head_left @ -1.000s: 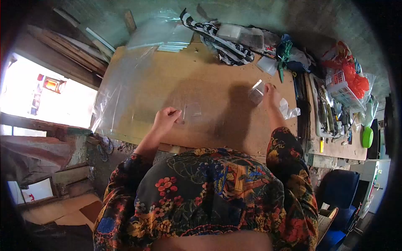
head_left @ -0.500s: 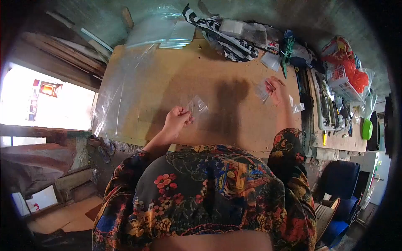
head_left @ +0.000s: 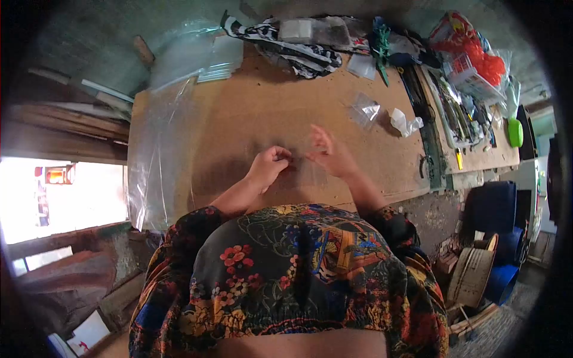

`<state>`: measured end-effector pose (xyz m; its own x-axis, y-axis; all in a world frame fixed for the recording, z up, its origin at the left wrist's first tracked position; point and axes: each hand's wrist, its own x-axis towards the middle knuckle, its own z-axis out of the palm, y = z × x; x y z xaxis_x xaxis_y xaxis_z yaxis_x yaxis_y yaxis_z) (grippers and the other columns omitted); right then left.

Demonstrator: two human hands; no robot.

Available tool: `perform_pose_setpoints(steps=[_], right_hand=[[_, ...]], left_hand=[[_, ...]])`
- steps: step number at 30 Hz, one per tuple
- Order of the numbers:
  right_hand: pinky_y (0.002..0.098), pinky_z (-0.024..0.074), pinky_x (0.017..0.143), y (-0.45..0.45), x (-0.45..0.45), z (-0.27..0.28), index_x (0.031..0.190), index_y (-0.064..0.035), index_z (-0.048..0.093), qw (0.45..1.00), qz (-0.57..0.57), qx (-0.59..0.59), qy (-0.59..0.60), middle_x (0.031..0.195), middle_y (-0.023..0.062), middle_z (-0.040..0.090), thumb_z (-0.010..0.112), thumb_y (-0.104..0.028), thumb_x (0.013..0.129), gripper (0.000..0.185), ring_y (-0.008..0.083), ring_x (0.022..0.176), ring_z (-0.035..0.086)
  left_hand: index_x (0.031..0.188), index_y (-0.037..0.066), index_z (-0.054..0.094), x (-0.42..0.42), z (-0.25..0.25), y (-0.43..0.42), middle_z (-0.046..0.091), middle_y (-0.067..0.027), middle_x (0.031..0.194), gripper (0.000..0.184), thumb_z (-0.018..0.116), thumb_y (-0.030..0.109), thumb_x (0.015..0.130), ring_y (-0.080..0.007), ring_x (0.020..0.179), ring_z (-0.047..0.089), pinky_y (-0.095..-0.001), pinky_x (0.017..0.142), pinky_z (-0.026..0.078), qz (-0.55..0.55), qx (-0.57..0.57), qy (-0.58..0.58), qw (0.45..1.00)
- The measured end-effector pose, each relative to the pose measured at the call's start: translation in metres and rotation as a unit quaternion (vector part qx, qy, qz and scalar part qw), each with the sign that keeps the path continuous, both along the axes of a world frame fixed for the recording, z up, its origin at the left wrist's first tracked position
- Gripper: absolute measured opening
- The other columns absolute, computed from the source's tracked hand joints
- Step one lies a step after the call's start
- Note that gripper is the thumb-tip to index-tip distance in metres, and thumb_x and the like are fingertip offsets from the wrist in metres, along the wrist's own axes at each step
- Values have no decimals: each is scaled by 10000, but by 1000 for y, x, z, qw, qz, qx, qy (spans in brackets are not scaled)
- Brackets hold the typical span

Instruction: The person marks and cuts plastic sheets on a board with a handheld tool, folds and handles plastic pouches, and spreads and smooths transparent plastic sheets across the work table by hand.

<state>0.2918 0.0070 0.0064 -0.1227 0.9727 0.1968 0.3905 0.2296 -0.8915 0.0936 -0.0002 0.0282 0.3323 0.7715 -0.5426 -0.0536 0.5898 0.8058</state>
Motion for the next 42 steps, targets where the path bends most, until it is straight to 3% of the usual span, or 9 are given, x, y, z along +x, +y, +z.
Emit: perform_pose_setpoints(steps=[2,3,6,8,11,15,17,20,42], right_hand=[[313,475,631,0,-4,10,1099,-33,475,967,13,-219,132,821,106,621,624,-99,743,392,240,713,609],[313,475,631,1,1,1,1099,-33,475,967,7,-219,131,821,106,621,624,-99,743,392,240,713,609],[343,474,637,3,20,-31,1120,-50,459,980,-144,-110,-85,737,114,621,632,-103,727,432,296,685,607],[368,465,684,0,33,-38,1123,-85,468,964,-195,-108,-146,779,132,616,618,-106,738,414,304,739,598],[382,424,791,-4,35,-28,1112,-103,495,951,-192,-130,-207,949,128,586,611,-116,742,388,294,926,543],[405,349,886,-15,33,-34,1134,-126,493,919,-294,30,-262,1147,117,480,604,-156,748,403,272,1094,426],[441,302,913,-30,32,-30,1167,-125,472,890,-189,87,-406,1242,88,389,586,-193,758,430,259,1156,353],[459,274,922,-45,21,-17,1165,-128,476,929,-62,-4,-365,1261,72,383,561,-243,775,414,244,1177,337],[480,219,958,-49,27,-22,1150,-109,477,920,-46,10,-390,1280,63,376,533,-270,797,391,257,1217,292]], left_hand=[[961,11,482,13,0,13,576,-58,850,135,494,61,837,-122,793,582,-218,605,457,-46,64,48,996],[961,11,482,16,-4,22,576,-58,850,135,494,61,837,-122,793,582,-218,605,457,-52,64,46,996],[939,31,519,22,-27,37,573,-82,918,143,533,58,799,-175,825,595,-318,668,479,-97,183,204,957],[906,67,552,24,-39,40,571,-57,949,132,539,103,780,-194,937,557,-381,777,436,-87,414,394,816],[946,134,589,35,-40,42,534,-54,1065,192,546,166,762,-219,1095,448,-427,910,330,-166,541,381,731],[1048,200,587,50,-44,43,443,-80,1212,281,527,239,776,-232,1193,342,-469,985,220,-231,572,433,657],[1118,237,561,54,-41,43,332,-97,1316,343,515,314,786,-272,1264,214,-529,1009,112,-289,528,501,622],[1192,259,494,55,-49,41,224,-95,1369,393,491,360,812,-293,1290,134,-561,1002,79,-296,488,515,640],[1303,259,334,55,-48,36,156,-96,1404,507,446,390,826,-330,1288,117,-578,989,98,-292,454,560,628]])
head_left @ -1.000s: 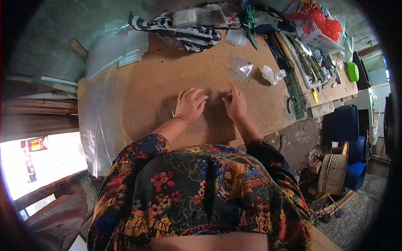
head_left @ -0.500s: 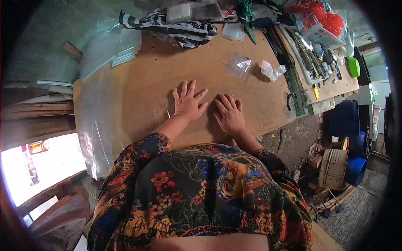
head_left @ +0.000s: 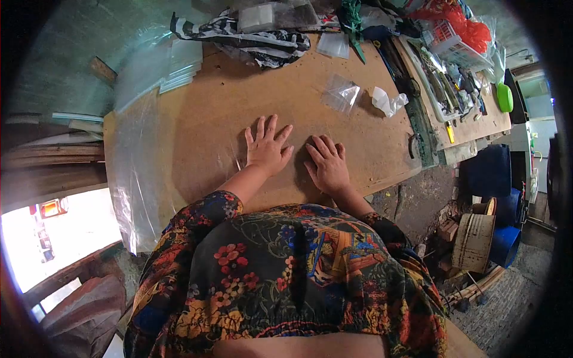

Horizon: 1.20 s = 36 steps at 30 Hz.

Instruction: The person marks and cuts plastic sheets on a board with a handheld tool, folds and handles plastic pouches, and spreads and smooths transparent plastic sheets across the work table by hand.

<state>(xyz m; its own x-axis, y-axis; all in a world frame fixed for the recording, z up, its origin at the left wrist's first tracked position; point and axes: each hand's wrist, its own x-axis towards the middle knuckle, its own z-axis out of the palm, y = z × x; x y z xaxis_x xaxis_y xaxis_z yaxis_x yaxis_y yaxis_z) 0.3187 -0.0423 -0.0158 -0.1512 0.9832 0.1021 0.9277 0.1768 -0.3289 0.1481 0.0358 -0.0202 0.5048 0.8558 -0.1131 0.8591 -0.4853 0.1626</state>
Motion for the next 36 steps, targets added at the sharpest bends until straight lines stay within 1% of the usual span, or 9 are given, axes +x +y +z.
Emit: perform_pose_setpoints(steps=[5,15,18,20,24,28,29,31,36], right_hand=[[463,215,961,0,0,3,1158,-102,476,1000,1,-6,-7,1281,68,375,537,-268,793,405,259,1207,303],[485,231,949,1,-2,5,1128,-104,499,1000,-2,3,6,1268,60,387,544,-260,788,376,257,1206,307],[481,251,937,0,2,2,1109,-95,505,999,-7,32,8,1217,83,432,568,-244,770,375,268,1167,354],[455,318,888,0,18,-5,1052,-70,516,990,-56,87,95,1103,115,500,606,-192,733,353,290,1068,435],[393,405,787,-9,102,-25,967,-39,516,930,-289,210,83,986,149,533,639,-150,693,320,334,931,489],[418,402,829,-29,180,-20,1044,-41,517,866,-479,139,-44,1016,153,528,625,-244,746,376,330,977,490],[418,402,829,-30,188,-21,1044,-41,517,867,-477,141,-43,1016,153,528,625,-244,746,376,330,977,490],[388,410,830,-26,193,-15,1080,-75,520,834,-545,12,-83,1041,163,522,613,-319,744,426,334,994,486],[390,433,782,-25,212,-31,882,-84,618,833,-548,42,-63,971,124,545,558,-283,786,229,301,917,522]], left_hand=[[1339,250,256,1,7,0,121,-98,1412,557,430,409,834,-333,1293,101,-565,998,106,-7,-18,27,999],[1339,256,248,1,7,-1,90,-85,1419,572,437,426,828,-329,1296,89,-566,995,115,1,-25,27,999],[1332,256,275,1,8,0,102,-80,1424,566,427,447,822,-313,1307,65,-559,1005,86,0,-24,18,1000],[1331,257,278,1,11,0,105,-80,1423,565,425,454,822,-314,1304,74,-554,1005,90,3,-29,35,999],[1335,266,268,0,9,0,96,-76,1425,554,400,464,834,-309,1302,80,-555,1003,92,-3,-25,40,999],[1343,267,238,1,9,1,66,-83,1425,549,393,445,847,-321,1302,60,-563,999,101,-8,-27,52,998],[1344,268,235,1,11,1,65,-83,1425,548,388,448,849,-321,1302,60,-566,998,102,-9,-34,60,998],[1345,269,232,1,13,1,63,-82,1425,547,383,451,852,-322,1302,60,-568,996,102,-5,-39,70,997],[1342,285,245,1,14,1,83,-65,1423,537,367,463,850,-318,1299,68,-570,1000,86,-3,-44,62,997]])
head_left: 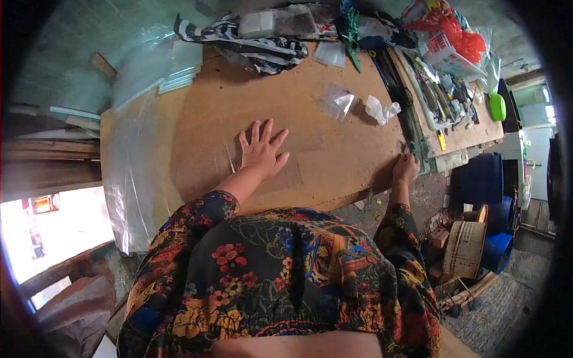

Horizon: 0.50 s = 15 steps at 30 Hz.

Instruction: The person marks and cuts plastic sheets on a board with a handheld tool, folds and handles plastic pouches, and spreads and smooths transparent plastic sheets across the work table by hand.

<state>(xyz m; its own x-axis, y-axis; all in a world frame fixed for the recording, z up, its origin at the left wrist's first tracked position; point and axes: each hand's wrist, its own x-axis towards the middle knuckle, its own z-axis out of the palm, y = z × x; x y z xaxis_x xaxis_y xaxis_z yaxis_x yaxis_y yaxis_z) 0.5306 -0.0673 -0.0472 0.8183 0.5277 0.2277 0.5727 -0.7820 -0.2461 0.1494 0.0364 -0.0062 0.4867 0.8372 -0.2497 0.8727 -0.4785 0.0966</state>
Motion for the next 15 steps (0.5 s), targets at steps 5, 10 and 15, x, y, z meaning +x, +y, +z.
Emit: perform_pose_setpoints(steps=[5,10,15], right_hand=[[398,432,764,0,6,-3,889,-83,607,999,22,1,-27,924,132,561,528,-243,804,197,313,889,525],[376,440,707,5,-34,13,863,-47,573,977,136,151,-56,836,143,565,499,-174,830,151,307,791,540],[366,435,660,14,-153,24,882,-42,530,908,365,149,145,785,152,553,475,-140,848,118,316,740,537]], left_hand=[[1343,289,239,0,0,0,81,-71,1420,546,376,465,845,-330,1295,70,-582,991,102,-2,2,2,1000],[1346,288,228,0,2,0,74,-87,1420,552,376,469,846,-342,1294,74,-582,986,115,-5,1,0,1000],[1340,285,247,0,2,1,71,-87,1418,559,403,465,834,-341,1291,80,-586,983,112,-2,1,-7,1000]])
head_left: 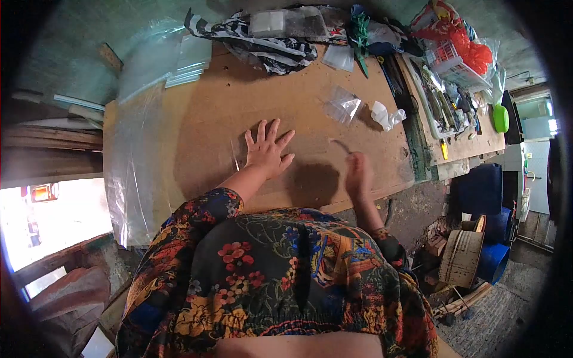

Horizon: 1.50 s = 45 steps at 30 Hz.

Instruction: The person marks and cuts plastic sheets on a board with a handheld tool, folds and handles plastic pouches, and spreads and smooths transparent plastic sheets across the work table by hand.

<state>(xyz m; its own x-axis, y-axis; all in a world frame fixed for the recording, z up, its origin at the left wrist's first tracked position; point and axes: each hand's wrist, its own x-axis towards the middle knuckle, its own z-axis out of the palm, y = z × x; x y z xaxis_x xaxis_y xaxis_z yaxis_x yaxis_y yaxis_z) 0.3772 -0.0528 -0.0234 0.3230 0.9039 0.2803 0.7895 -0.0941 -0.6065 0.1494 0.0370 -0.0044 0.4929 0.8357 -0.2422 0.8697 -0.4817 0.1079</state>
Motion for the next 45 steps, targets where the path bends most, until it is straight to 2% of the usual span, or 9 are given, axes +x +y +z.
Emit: perform_pose_setpoints(steps=[2,11,27,30,32,33,35,41,45], right_hand=[[393,433,665,4,-26,2,889,-41,528,996,62,-60,7,823,163,551,473,-152,852,129,342,761,534],[402,446,644,22,-53,-8,856,-43,530,993,118,-22,-22,802,134,564,484,-165,839,132,331,728,546],[398,445,668,25,-52,-11,847,-45,539,990,133,-41,-36,824,135,570,492,-168,832,132,336,768,544],[389,439,668,21,-49,-21,837,-41,534,996,89,12,-2,810,141,562,484,-177,844,145,335,757,542],[279,434,577,17,-38,-29,839,-46,529,983,-35,32,177,728,66,546,469,-161,877,135,163,645,532],[279,434,577,13,-32,-28,839,-46,529,983,-35,34,177,728,66,546,469,-161,877,135,163,645,532],[222,405,553,4,-17,-28,861,-57,515,924,-161,44,345,730,12,516,464,-181,890,138,76,653,478],[207,395,601,-24,22,-42,1002,-67,491,863,-175,219,419,742,8,510,482,-160,882,152,81,680,478],[223,400,657,-39,33,-54,1018,-62,512,893,-175,223,350,765,14,513,493,-122,869,162,91,743,478]], left_hand=[[1338,283,252,-1,0,0,79,-87,1415,561,413,461,831,-339,1288,88,-587,982,113,-2,5,-6,1000],[1332,289,262,-1,0,0,92,-85,1413,570,450,449,819,-331,1290,88,-588,980,111,6,2,-23,1000],[1339,297,243,0,3,0,87,-72,1421,571,420,472,825,-326,1297,72,-581,992,99,5,-4,-3,1000],[1336,280,254,-2,-4,-1,88,-91,1407,596,461,462,807,-348,1277,103,-599,962,130,-5,24,-24,999],[1341,274,241,-2,-4,-1,81,-90,1410,593,438,468,817,-347,1280,97,-597,966,127,-7,17,-14,1000],[1347,267,229,-2,-2,0,73,-89,1413,590,414,474,826,-345,1282,91,-594,970,124,-9,10,-5,1000],[1356,269,201,-2,-2,0,69,-78,1419,586,379,481,839,-338,1290,81,-587,983,106,-9,10,-1,1000],[1372,210,135,-5,-18,-2,66,-85,1421,612,347,457,855,-333,1296,76,-566,998,96,-15,42,-20,999],[1358,136,165,-13,0,-6,113,-126,1407,639,412,381,822,-332,1294,103,-540,1009,98,-12,87,-116,989]])
